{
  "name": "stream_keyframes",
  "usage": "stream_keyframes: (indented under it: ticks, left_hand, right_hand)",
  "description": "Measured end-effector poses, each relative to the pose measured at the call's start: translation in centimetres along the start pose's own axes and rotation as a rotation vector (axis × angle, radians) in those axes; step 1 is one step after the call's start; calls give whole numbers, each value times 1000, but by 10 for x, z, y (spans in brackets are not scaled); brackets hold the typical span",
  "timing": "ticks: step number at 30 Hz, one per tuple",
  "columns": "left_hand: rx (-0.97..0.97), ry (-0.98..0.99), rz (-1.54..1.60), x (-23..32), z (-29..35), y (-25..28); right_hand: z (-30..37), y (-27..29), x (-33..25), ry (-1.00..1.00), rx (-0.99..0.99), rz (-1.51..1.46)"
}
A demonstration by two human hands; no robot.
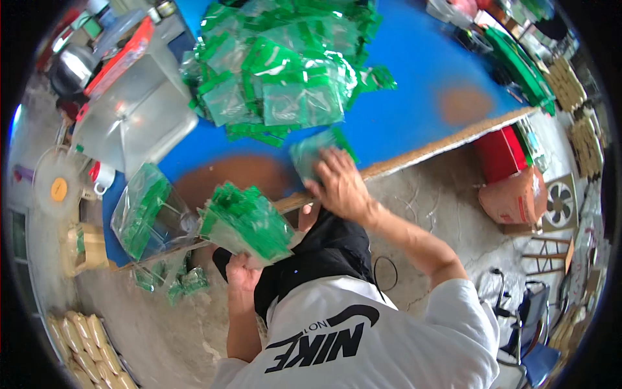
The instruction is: Organizing small green plastic packets into stacks and placing them into a larger clear plastic bag.
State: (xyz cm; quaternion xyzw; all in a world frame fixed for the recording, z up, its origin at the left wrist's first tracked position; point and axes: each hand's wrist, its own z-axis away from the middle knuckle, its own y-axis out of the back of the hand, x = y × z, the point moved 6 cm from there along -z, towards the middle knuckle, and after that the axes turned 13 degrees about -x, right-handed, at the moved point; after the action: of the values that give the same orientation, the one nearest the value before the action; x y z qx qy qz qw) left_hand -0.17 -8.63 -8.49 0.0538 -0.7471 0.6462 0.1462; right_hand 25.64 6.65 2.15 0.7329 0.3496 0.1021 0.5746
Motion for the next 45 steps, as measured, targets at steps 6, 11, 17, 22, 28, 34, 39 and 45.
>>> stream_keyframes:
  ticks: [6, 11, 17, 22, 28, 34, 39, 45]
  left_hand:
    - [193, 44, -157, -9, -4, -12]
    - [133, -48, -152, -13, 2, -6]
    - [212, -136, -203, -6, 24, 16]
    - [187, -134, -81, -4, 20, -3]
    - [319, -158, -331, -15, 14, -37]
    - [130, -198, -1283, 68, -53, -126]
    - [-92, -119, -1443, 98, -120, -90]
    - [-86, -94, -1162, 89, -131, -76]
  right_hand:
    - [-38, -14, -49, 225, -585, -721]
    - [-100, -16, 33, 47, -7, 71]
    - [-48, -21, -52, 482, -361, -281]
    - [-43, -18, -94, -208, -762, -1258]
    - [-40, -25, -133, 61, -573, -776]
    - [-107, 22, -124, 308, -561, -1150]
    - [-134, -31, -83, 255, -448, -1185]
    - [-118, -57, -75, 213, -314, -871]
